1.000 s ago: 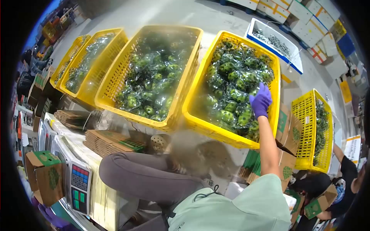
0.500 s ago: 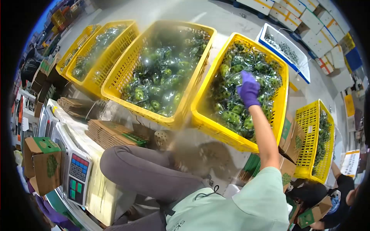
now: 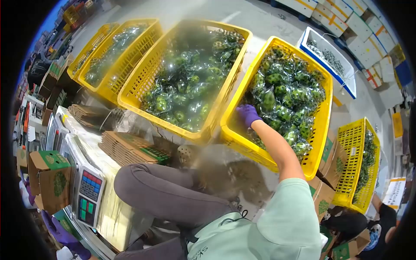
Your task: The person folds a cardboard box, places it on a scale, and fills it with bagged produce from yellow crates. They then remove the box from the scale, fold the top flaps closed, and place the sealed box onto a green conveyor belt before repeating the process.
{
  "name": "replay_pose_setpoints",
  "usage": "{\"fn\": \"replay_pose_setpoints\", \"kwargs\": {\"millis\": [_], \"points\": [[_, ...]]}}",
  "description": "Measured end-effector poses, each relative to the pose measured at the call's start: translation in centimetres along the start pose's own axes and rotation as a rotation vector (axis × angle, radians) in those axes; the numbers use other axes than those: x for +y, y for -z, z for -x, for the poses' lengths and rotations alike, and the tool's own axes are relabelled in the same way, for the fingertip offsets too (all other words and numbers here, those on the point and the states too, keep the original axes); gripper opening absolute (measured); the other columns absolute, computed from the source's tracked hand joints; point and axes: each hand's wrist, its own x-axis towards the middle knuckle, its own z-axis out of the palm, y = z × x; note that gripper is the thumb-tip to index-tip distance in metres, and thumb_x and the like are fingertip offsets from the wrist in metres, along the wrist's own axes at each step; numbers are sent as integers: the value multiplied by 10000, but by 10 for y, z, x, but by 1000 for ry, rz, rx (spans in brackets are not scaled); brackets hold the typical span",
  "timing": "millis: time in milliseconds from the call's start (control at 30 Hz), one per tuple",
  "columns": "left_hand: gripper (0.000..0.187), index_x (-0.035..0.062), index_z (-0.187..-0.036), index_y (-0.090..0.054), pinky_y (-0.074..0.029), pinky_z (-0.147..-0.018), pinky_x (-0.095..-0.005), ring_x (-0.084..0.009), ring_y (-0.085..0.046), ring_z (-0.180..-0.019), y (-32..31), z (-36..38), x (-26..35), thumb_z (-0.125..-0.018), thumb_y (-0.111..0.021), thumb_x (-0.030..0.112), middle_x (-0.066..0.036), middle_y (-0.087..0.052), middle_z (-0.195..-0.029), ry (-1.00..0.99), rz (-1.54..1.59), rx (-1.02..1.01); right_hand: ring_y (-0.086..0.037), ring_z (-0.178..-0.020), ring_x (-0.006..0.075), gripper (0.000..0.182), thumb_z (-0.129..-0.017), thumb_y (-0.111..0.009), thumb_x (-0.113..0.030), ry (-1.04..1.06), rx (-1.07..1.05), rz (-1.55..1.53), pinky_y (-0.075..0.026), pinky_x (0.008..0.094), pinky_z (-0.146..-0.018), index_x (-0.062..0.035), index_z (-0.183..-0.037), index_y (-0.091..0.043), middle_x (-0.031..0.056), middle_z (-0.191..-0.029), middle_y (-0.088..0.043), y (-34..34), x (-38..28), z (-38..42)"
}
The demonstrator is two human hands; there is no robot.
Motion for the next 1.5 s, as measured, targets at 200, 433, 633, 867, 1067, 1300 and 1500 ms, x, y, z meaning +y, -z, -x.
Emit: {"fn": "replay_pose_setpoints", "kwargs": {"millis": [200, 433, 633, 867, 1067, 1300, 1500], "points": [[428, -25, -1402, -424, -318, -1097, -365, -250, -422, -1326, 1, 11, 4, -1004, -436, 130, -156, -440, -1441, 61, 26, 3, -654, -938, 339, 473, -660, -792, -337, 91, -108, -184, -526, 434, -842, -117, -1062, -673, 135, -1015, -684, 13, 10, 7], [425, -24, -1394, -435, -320, -1092, -355, -243, -428, -1317, 14, 12, -27, -996, -451, 124, -162, -446, -1433, -137, -25, -4, -644, -884, 346, 193, -767, -718, -209, 165, 239, -534, -513, 432, -761, -71, -874, -636, 158, -912, -666, 39, 20, 67], [420, -29, -1393, -436, -320, -1094, -354, -257, -440, -1305, 21, 17, -14, -1002, -424, 123, -167, -464, -1416, 73, 60, 81, -572, -894, 170, 127, -856, -686, -175, -50, 775, -1333, -452, 306, -789, -79, -871, -605, 77, -1073, -605, 87, 53, 111], [452, -50, -1376, -429, -357, -1075, -370, -259, -484, -1249, 22, 29, -77, -972, -463, 150, -171, -484, -1381, -121, 73, 86, -667, -864, 191, 199, -979, -542, -232, 13, 460, -2050, -546, 315, -652, -61, -1080, -520, 61, -958, -621, 196, -47, 123], [465, -54, -1338, -446, -405, -1005, -366, -274, -531, -1167, 21, 51, -31, -903, -538, 81, -172, -528, -1306, 35, 98, 219, -648, -963, 186, 604, -930, -568, -129, 821, 260, -1889, -528, 307, -835, -17, -1461, -303, 121, -1149, -631, 344, -246, 98], [458, -32, -1323, -480, -384, -1040, -361, -245, -505, -1218, 62, 68, -27, -890, -583, 71, -145, -532, -1295, 256, 198, 320, -567, -1144, 253, 486, -939, -564, -66, 1528, 1065, -1413, -461, 348, -987, -58, -1405, -430, 125, -1378, -470, 518, -501, 152], [479, -27, -1336, -470, -378, -1050, -367, -242, -502, -1223, 67, 73, -22, -877, -585, 46, -155, -514, -1328, 236, 260, 284, -651, -957, 351, 281, -933, -559, -192, 1777, 340, -570, -495, 386, -842, -36, -1151, -643, 215, -990, -666, 468, -644, 102]]}}
